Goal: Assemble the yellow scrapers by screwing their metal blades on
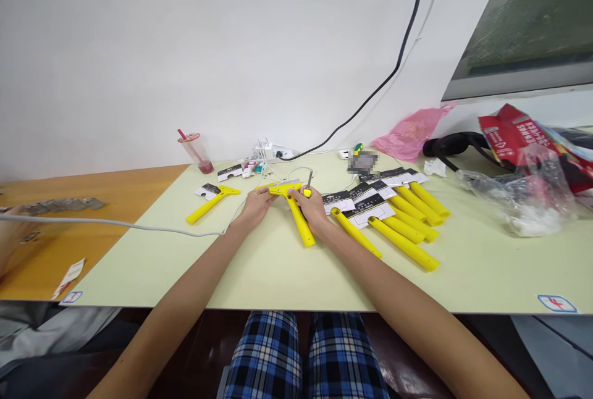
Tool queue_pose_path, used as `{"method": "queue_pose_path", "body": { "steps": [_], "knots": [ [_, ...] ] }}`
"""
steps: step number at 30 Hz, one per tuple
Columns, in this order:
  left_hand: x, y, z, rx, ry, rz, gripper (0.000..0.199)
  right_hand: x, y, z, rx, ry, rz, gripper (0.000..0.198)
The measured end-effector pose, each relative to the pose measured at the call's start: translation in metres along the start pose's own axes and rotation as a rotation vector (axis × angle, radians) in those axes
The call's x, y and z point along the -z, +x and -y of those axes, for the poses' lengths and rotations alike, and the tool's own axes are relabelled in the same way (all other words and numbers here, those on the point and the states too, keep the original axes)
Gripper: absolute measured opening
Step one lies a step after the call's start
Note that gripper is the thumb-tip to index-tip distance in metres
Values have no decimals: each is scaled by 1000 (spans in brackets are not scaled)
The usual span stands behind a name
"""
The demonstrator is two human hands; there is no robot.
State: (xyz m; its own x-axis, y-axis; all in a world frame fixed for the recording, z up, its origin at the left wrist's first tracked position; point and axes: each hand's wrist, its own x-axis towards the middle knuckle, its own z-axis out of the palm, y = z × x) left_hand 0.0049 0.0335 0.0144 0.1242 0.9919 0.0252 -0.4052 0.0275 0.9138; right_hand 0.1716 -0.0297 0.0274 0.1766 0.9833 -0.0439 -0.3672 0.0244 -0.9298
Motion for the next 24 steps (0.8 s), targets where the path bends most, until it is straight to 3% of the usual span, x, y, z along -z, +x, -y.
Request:
{"method": "queue_pose_path", "body": {
  "steps": [5,11,24],
  "knots": [
    [2,0,3,-13,162,34,23,1,0,1,-5,-5,0,60],
    [5,1,3,-49,349,3,14,1,0,2,-16,-11,2,61],
    [1,-1,4,-36,175,97,37,-1,0,2,0,12,-15,59]
  ]
}}
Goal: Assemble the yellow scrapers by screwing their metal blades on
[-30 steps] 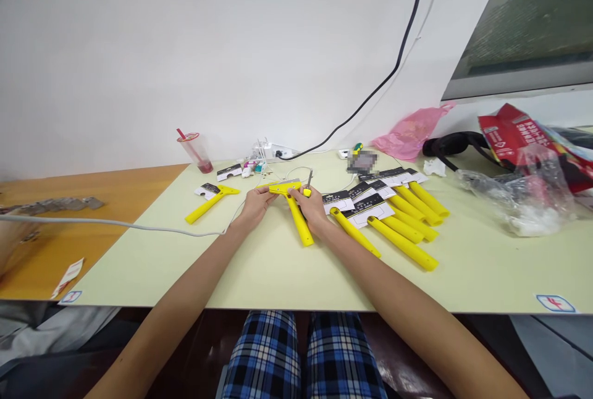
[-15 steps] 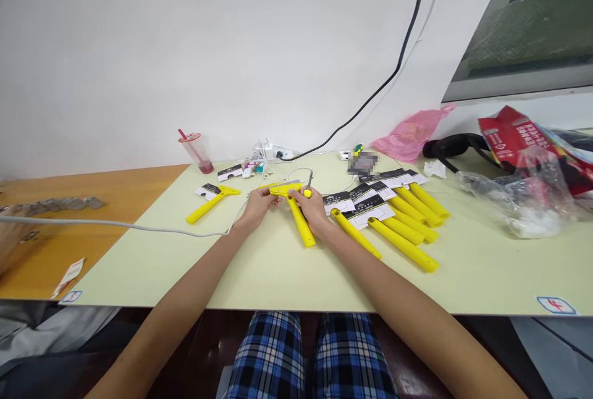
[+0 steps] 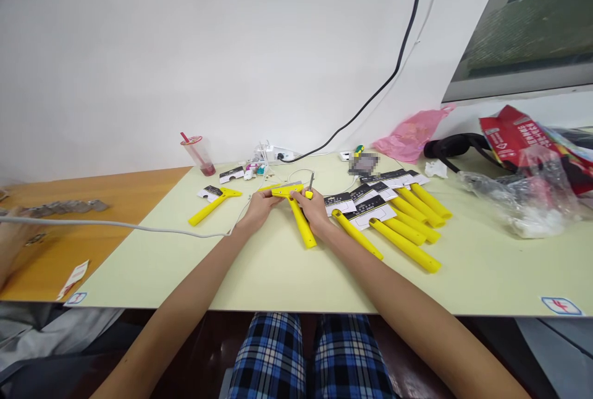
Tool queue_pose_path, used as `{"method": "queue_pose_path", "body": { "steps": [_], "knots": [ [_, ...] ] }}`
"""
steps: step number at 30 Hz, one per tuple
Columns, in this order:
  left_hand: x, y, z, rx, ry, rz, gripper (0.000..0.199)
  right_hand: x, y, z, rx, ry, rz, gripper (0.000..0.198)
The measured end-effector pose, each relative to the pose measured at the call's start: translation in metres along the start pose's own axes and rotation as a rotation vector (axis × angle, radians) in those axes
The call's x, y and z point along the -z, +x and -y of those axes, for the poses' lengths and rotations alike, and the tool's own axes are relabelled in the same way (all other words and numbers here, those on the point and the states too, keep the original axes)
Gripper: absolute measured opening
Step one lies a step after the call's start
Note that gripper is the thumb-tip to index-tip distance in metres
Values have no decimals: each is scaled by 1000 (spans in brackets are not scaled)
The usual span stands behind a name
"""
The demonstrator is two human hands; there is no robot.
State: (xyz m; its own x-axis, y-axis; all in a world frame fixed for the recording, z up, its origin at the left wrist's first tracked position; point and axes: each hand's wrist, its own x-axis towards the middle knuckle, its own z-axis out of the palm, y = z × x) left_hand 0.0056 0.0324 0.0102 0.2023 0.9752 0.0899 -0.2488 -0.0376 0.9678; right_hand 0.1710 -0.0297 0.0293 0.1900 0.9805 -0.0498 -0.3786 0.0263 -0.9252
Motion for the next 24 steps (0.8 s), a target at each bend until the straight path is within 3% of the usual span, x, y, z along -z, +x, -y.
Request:
{"method": "queue_pose_path", "body": {
  "steps": [13,24],
  "knots": [
    [-3,-6,-6,-71,241,33,29,-1,0,2,-21,69,-13,60],
    [-5,-6,-3,-121,253,90,44,2,3,-5,45,-14,-8,60]
  ]
}}
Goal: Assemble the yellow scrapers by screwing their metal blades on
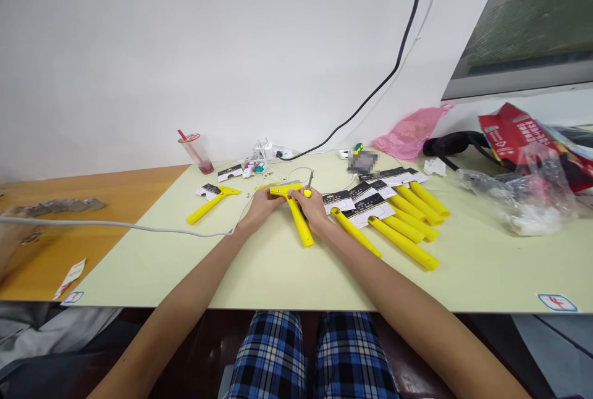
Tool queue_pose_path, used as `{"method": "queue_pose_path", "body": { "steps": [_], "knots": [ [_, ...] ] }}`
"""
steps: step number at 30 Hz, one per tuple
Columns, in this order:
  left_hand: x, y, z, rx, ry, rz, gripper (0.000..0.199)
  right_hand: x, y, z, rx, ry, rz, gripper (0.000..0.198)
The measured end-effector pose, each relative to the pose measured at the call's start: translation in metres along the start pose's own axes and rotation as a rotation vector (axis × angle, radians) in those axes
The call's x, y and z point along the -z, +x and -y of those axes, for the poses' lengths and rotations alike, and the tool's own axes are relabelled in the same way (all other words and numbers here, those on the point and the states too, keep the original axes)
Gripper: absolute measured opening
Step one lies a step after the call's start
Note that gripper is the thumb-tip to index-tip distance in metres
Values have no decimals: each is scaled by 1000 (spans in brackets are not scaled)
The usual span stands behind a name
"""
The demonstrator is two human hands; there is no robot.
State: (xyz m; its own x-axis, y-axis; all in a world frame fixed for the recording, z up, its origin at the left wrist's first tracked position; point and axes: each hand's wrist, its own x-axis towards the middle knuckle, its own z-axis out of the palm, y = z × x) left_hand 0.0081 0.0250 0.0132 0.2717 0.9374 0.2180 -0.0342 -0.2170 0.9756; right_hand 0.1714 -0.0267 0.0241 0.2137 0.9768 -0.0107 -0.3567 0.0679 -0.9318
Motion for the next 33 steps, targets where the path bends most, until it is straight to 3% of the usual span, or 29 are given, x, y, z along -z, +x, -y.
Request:
{"method": "queue_pose_path", "body": {
  "steps": [8,14,19,26,29,33],
  "knots": [
    [-1,-4,-8,-110,38,-89,64,1,3,-1,-5,26,-65,54],
    [-6,-8,-21,-104,-9,-143,37,2,3,-3,-17,1,-29,51],
    [-7,-6,-17,-48,-7,-165,48,1,1,0,-28,13,-31,54],
    [-7,-4,-14,-98,6,-181,47,-1,-2,4,-57,64,-11,52],
    [-9,-7,-15,-152,101,-211,42,-2,-1,2,-34,71,-11,55],
    [-12,-16,-21,-405,454,-265,36,-1,1,-2,25,64,-48,56]
  ]
}}
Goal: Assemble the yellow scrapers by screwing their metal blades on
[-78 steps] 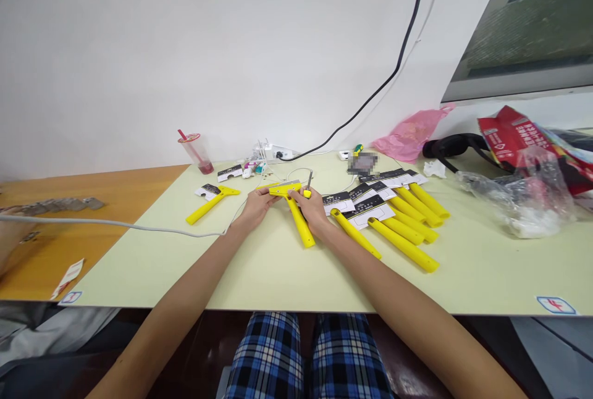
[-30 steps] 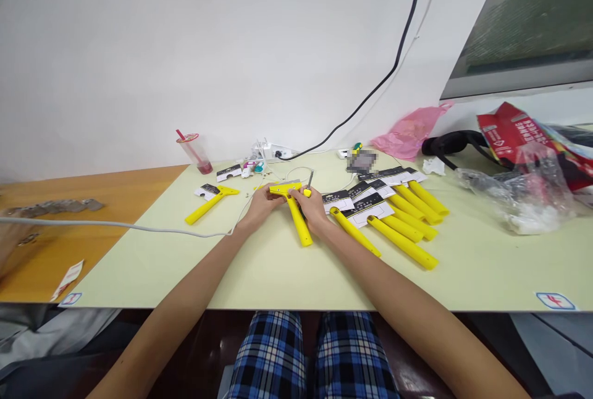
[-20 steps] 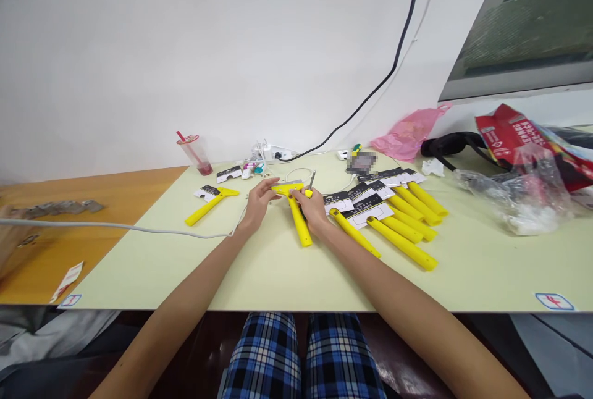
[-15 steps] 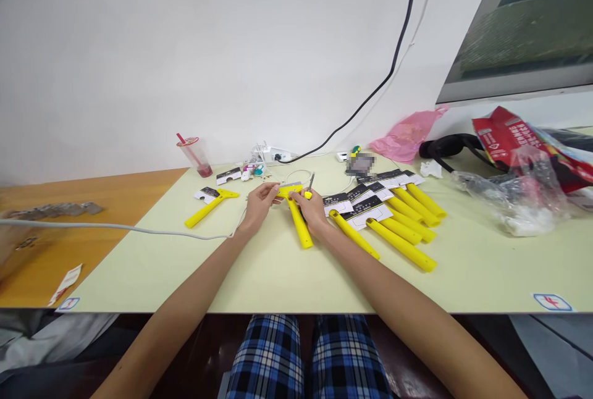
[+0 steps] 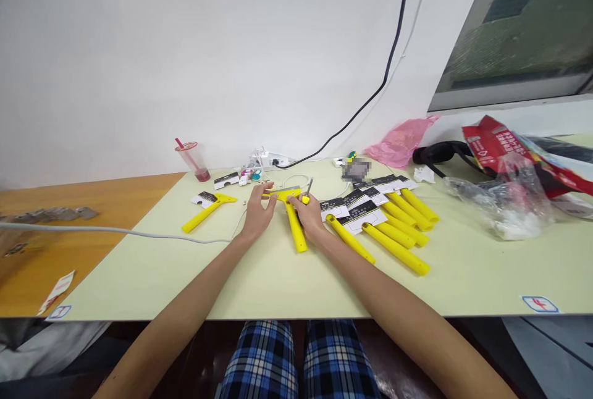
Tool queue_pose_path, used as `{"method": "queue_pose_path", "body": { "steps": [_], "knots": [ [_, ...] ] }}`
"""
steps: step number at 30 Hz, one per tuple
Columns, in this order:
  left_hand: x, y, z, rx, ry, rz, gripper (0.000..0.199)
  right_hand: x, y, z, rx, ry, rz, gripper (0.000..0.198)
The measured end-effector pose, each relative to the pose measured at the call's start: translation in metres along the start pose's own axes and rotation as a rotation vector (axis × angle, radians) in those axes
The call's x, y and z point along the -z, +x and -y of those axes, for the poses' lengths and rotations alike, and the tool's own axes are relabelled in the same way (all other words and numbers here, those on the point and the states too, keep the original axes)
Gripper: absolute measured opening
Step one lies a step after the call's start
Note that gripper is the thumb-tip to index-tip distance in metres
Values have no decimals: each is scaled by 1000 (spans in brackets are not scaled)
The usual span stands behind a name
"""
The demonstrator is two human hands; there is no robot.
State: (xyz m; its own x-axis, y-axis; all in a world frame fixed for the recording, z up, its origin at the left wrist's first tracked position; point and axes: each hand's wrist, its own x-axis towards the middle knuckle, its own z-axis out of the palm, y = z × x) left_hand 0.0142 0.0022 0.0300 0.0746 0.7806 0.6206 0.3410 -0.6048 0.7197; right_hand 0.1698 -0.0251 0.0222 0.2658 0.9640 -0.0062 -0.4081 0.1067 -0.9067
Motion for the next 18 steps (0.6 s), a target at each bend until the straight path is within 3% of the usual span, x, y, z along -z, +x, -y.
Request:
{"method": "queue_pose_path", "body": {
  "steps": [2,5,12,18],
  "knots": [
    [0,-3,-6,-141,140,3,36,1,1,-1,35,-15,-25,56],
    [-4,-8,-14,-237,243,25,36,1,2,-1,109,-63,-64,54],
    [-13,-12,-23,-274,235,90,41,-1,-2,7,301,-183,-181,46],
    [-19,-17,-26,-265,141,133,48,0,-3,12,380,-257,-212,43]
  ]
}}
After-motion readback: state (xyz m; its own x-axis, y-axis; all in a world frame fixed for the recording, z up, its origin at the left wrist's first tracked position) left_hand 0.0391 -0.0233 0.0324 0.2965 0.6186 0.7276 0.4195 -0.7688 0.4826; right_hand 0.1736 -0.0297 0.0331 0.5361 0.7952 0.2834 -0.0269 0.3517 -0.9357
